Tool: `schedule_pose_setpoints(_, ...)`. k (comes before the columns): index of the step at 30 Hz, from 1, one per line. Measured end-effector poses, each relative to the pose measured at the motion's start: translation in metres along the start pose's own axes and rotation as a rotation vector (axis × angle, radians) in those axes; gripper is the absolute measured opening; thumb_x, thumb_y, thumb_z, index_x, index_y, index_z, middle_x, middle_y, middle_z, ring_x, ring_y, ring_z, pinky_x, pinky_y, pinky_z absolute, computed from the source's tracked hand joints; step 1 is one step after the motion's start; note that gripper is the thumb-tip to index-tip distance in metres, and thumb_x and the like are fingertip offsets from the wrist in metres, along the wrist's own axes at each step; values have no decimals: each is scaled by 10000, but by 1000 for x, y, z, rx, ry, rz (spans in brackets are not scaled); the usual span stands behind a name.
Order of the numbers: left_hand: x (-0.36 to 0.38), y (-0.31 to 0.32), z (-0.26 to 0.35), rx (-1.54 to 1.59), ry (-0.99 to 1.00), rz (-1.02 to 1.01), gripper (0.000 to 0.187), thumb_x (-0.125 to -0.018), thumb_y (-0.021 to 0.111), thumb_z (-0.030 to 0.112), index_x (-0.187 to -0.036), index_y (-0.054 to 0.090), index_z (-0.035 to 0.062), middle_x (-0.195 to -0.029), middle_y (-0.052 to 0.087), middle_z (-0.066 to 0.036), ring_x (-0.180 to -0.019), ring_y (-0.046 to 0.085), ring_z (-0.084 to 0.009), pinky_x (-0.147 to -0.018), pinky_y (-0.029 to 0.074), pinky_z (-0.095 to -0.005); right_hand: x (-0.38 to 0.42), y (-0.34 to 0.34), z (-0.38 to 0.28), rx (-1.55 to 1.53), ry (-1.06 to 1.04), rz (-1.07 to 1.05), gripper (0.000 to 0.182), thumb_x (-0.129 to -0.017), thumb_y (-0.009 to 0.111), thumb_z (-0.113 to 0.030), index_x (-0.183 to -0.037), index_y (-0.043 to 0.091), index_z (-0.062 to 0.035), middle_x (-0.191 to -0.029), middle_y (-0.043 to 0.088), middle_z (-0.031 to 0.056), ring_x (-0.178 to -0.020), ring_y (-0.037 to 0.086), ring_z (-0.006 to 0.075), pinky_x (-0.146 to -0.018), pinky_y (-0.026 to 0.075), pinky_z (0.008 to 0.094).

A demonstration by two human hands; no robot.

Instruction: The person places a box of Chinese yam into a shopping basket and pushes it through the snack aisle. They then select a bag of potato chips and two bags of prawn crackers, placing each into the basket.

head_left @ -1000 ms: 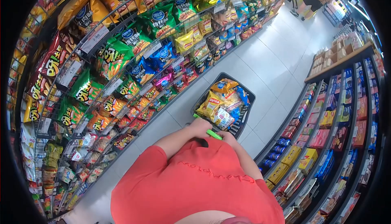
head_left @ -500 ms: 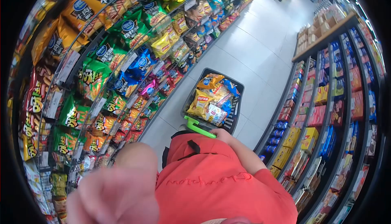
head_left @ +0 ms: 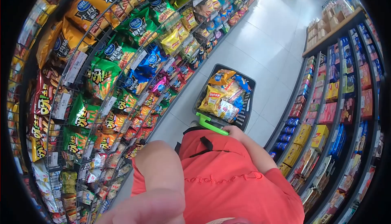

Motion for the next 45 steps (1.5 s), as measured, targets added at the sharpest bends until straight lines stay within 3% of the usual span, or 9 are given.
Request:
schedule_pose_setpoints(8, 4, 8, 8, -383, 30, 8, 278, -832, 668, -78, -1051, 658, 93, -1127, 625, 18, -1177, 528, -137, -833, 502, -265, -3, -1, 2, -11, -25, 39, 374, -761, 775, -283, -1029, 701, -32, -904, 728, 133, -801, 667, 197, -741, 512, 349)
schedule_pose_setpoints(17, 16, -8, 14, -17, 40, -44, 255, -855, 652, -54, -1041, 649, 121, -1100, 609, 35, -1133, 543, -132, -804, 495, -285, -2, -1, 0, 6, 6, 9, 354, -787, 771, -232, -1062, 700, -21, -917, 721, 108, -830, 643, 151, -751, 508, 323)
schedule_pose_setpoints(19, 21, -10, -9, 57, -329, 71, 249, -859, 668, -25, -1057, 655, 126, -1143, 609, 34, -1152, 545, -134, -807, 489, -281, -2, 0, 2, -27, 24, 7, 371, -760, 771, -264, -1032, 698, -23, -903, 726, 137, -798, 661, 202, -743, 509, 344)
schedule_pose_setpoints(23, 34, -3, -16, 61, -384, 187, 260, -858, 662, -40, -1063, 659, 121, -1176, 608, 29, -1157, 544, -136, -826, 483, -284, -4, -3, 0, -17, -27, 26, 372, -759, 771, -262, -1035, 698, -24, -902, 725, 137, -801, 662, 203, -744, 509, 343)
schedule_pose_setpoints(28, 31, -1, 20, -212, 87, 56, 326, -898, 610, -28, -1177, 667, 130, -1275, 592, 29, -1228, 510, -141, -902, 474, -315, -3, -3, 0, 5, -32, 38, 390, -750, 778, -278, -1033, 696, -23, -894, 723, 138, -800, 666, 210, -742, 511, 349)
schedule_pose_setpoints(32, 41, 1, 20, 22, 26, -102, 423, -938, 576, 7, -1339, 591, 142, -1424, 518, 5, -1352, 432, -136, -1007, 449, -332, -4, -2, 3, 12, -38, 35, 391, -750, 775, -286, -1029, 696, -24, -895, 722, 144, -796, 668, 221, -740, 513, 353)
schedule_pose_setpoints(38, 37, -4, 5, 149, -121, 289, 336, -857, 647, 42, -1180, 680, 129, -1208, 654, 25, -1278, 508, -184, -923, 485, -303, -2, -1, 0, 28, -1, 17, 388, -751, 773, -295, -1025, 696, -31, -890, 720, 152, -789, 673, 237, -735, 513, 352)
schedule_pose_setpoints(40, 39, 17, 13, 58, 50, -50, 492, -976, 531, 22, -1451, 475, 133, -1549, 392, -38, -1445, 321, -111, -1112, 397, -336, -1, -3, -1, 24, -2, 35, 354, -777, 794, -250, -1016, 697, -8, -863, 715, 85, -781, 620, 132, -712, 497, 318)
schedule_pose_setpoints(45, 33, 22, 36, 130, 163, -85, 503, -1013, 462, 22, -1504, 350, 27, -1608, 276, -68, -1480, 241, -115, -1212, 291, -368, 5, -6, -14, 28, 5, 38, 357, -770, 796, -248, -1003, 694, 1, -845, 703, 87, -776, 612, 135, -704, 491, 320)
Point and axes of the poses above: each hand's wrist, its own x-axis away from the middle knuckle, its own y-axis out of the palm, z = x × y, the point moved 10 cm from there along -x, towards the middle knuckle
